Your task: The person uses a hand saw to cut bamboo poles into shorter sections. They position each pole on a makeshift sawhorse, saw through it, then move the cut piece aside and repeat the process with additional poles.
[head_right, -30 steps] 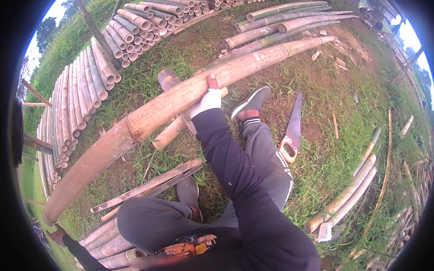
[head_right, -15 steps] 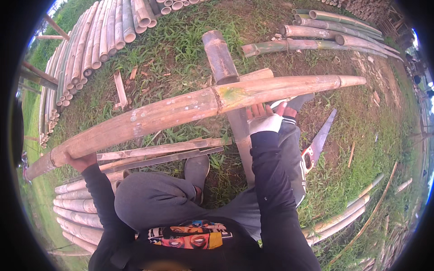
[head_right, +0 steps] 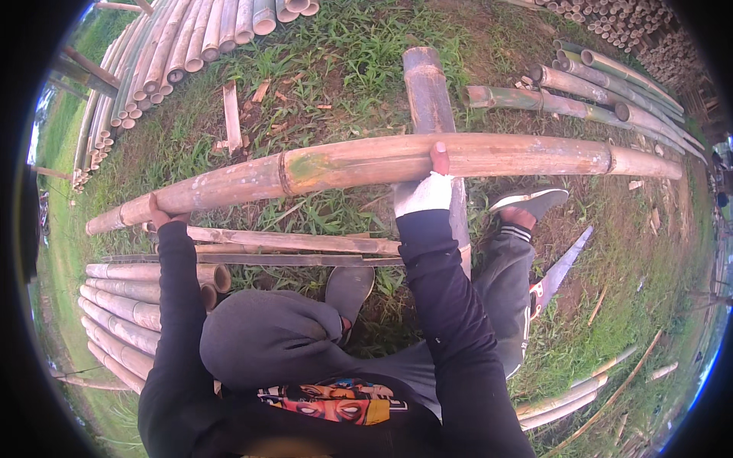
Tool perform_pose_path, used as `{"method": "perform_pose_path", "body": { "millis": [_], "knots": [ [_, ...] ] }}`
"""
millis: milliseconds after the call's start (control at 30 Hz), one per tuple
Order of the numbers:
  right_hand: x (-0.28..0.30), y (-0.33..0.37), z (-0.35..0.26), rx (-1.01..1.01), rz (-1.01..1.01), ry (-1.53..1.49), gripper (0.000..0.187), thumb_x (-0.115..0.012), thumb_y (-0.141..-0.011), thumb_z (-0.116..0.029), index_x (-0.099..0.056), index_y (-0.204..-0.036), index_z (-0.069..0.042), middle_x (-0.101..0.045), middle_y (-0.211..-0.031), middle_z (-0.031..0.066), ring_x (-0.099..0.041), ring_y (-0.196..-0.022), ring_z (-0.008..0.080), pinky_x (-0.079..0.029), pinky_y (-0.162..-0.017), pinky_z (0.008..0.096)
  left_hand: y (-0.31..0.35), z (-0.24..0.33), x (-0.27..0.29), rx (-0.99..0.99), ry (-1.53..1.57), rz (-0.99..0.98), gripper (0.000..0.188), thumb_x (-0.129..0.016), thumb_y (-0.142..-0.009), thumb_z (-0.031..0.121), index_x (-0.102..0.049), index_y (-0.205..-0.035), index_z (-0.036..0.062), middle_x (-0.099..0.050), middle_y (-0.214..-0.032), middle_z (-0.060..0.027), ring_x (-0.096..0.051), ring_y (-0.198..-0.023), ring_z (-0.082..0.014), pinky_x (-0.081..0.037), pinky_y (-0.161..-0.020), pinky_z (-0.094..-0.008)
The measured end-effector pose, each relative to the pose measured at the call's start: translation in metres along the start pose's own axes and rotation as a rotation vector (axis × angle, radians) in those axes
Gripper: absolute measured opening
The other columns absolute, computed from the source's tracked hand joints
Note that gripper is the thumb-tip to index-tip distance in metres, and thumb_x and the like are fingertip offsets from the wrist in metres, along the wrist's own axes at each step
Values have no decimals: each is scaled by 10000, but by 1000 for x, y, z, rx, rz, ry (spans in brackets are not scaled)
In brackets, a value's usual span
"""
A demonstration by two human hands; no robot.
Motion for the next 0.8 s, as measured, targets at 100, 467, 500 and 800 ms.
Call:
{"method": "perform_pose_path", "body": {
  "millis": [100, 467, 500, 800],
  "knots": [
    [-7, -17, 1, -48, 19, 132, 849, -850, -803, -442, -422, -1465, -129, -527, -1400, 132, -497, -1323, 344, -386, -1155, 591, -23, -15, 1, 1, 30, 26, 696, -778, -853, 492, -540, -1419, 165, -571, -1422, -153, -523, -1328, -408, -387, -1098, -711],
    [70, -6, 42, -206, -113, 1023, 551, -679, -996, -449, -561, -1290, 2, -714, -1135, 172, -695, -949, 278, -574, -823, 411, -22, -56, 20, -154, -549, 96, 761, -780, -899, 284, -385, -1501, 38, -573, -1321, -177, -629, -1119, -323, -543, -910, -479],
    [77, 5, 53, -114, -234, 1290, 400, -711, -981, -345, -650, -1181, -4, -730, -989, 127, -701, -850, 219, -570, -737, 368, -13, -69, 21, -203, -613, 117, 761, -795, -888, 256, -391, -1492, 26, -610, -1263, -180, -669, -1042, -313, -566, -856, -455],
    [126, 95, 72, 152, -1050, 2484, 436, -755, -884, -407, -664, -1131, -60, -702, -1046, 190, -671, -1001, 414, -505, -916, 547, 156, -179, 67, -775, -2127, -997, 695, -828, -730, 578, -676, -1237, 129, -680, -1175, -106, -675, -1093, -343, -472, -990, -480]
  ]
}}
Point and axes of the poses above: each hand's wrist, its own y-axis away from the middle knuckle, its own x-axis out of the back of the hand, z = x × y, the point moved 2 cm from there along -y, towards the middle knuckle
